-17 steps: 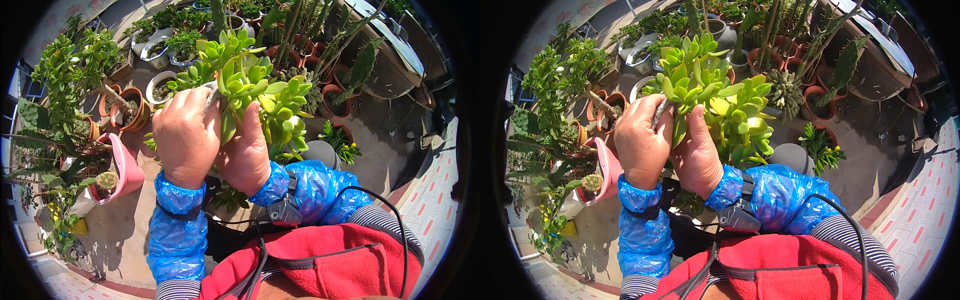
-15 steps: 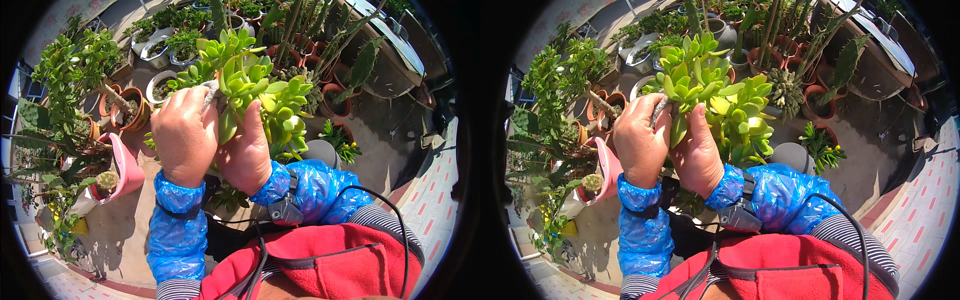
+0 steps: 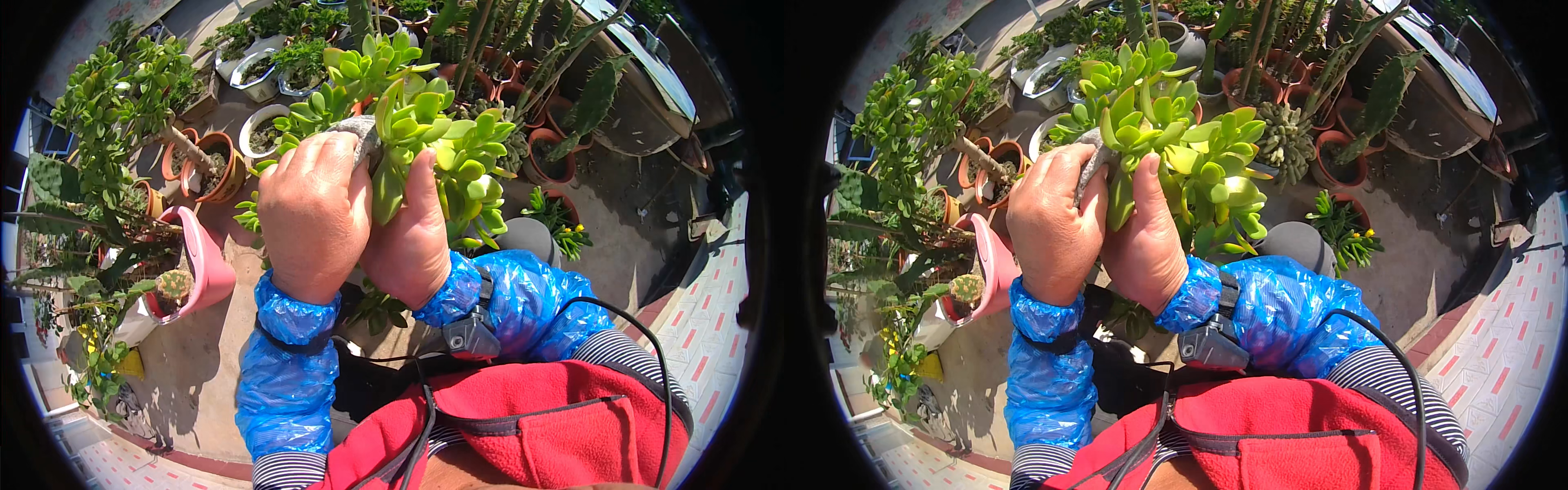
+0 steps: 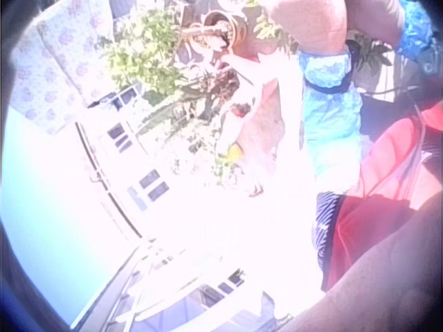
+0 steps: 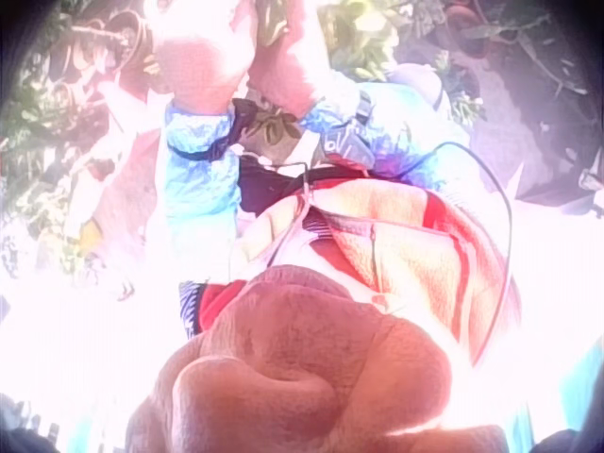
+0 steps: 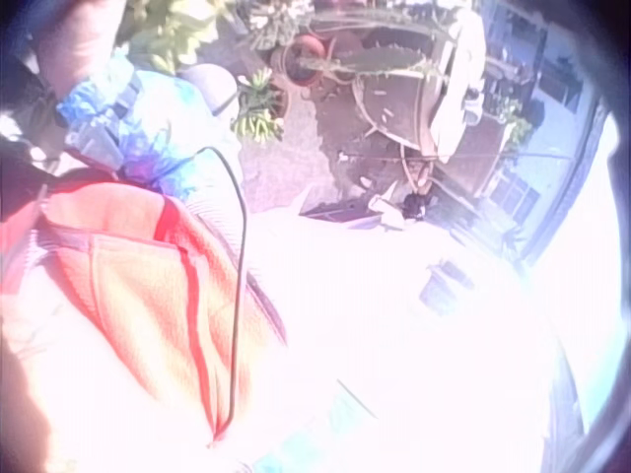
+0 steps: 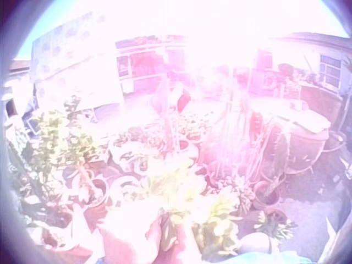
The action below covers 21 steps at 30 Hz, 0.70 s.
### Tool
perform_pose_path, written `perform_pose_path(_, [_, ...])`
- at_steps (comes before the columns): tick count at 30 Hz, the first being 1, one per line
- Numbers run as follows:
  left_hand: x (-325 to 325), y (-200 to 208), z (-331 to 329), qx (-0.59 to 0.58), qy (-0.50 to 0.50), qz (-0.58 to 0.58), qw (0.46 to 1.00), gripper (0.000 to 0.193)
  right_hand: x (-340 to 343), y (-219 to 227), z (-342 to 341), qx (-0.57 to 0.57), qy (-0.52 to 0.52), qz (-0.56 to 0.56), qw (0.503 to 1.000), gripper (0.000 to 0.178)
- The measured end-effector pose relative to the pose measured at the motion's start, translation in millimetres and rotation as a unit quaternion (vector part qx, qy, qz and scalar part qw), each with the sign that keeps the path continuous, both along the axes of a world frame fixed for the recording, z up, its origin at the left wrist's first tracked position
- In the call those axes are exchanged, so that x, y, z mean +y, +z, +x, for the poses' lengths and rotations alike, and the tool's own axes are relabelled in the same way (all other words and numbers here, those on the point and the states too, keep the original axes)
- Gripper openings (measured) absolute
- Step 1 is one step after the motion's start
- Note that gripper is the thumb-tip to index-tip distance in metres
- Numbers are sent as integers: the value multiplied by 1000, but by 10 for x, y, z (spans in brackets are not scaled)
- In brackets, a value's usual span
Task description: The person sits on a rooftop and uses a cloth to wipe the leaves of a potted succulent plant. They hold the plant with one hand and gently clean each leaf with the other, moving around the plant to reach different sides.
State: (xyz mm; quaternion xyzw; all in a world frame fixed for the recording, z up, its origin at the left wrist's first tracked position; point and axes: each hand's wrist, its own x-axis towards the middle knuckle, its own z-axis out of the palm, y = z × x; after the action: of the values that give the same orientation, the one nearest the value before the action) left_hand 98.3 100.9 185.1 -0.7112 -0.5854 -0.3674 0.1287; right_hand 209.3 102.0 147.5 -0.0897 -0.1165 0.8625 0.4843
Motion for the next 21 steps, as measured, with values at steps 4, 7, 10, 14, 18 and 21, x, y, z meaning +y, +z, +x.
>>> perform_pose_path(4, [27,-4,-102,-25,64,-42,997,20,20,-26,-10,-7,1,-14,1000,72])
perform_pose_path(7, [52,-8,-228,-8,125,-44,991,19,40,-44,-9,-4,-12,-8,1000,74])
perform_pose_path(10, [52,23,-326,3,153,-19,988,17,49,-38,0,-12,-20,-27,999,77])
perform_pose_path(14, [-4,89,-309,-55,150,30,987,21,62,-18,-22,9,-53,-24,998,79])
perform_pose_path(18, [-51,80,-190,-45,70,59,995,26,68,-33,-32,32,-47,34,998,72])
perform_pose_path(21, [-66,24,-139,7,85,-5,996,27,63,-64,-17,52,-44,57,996,70])
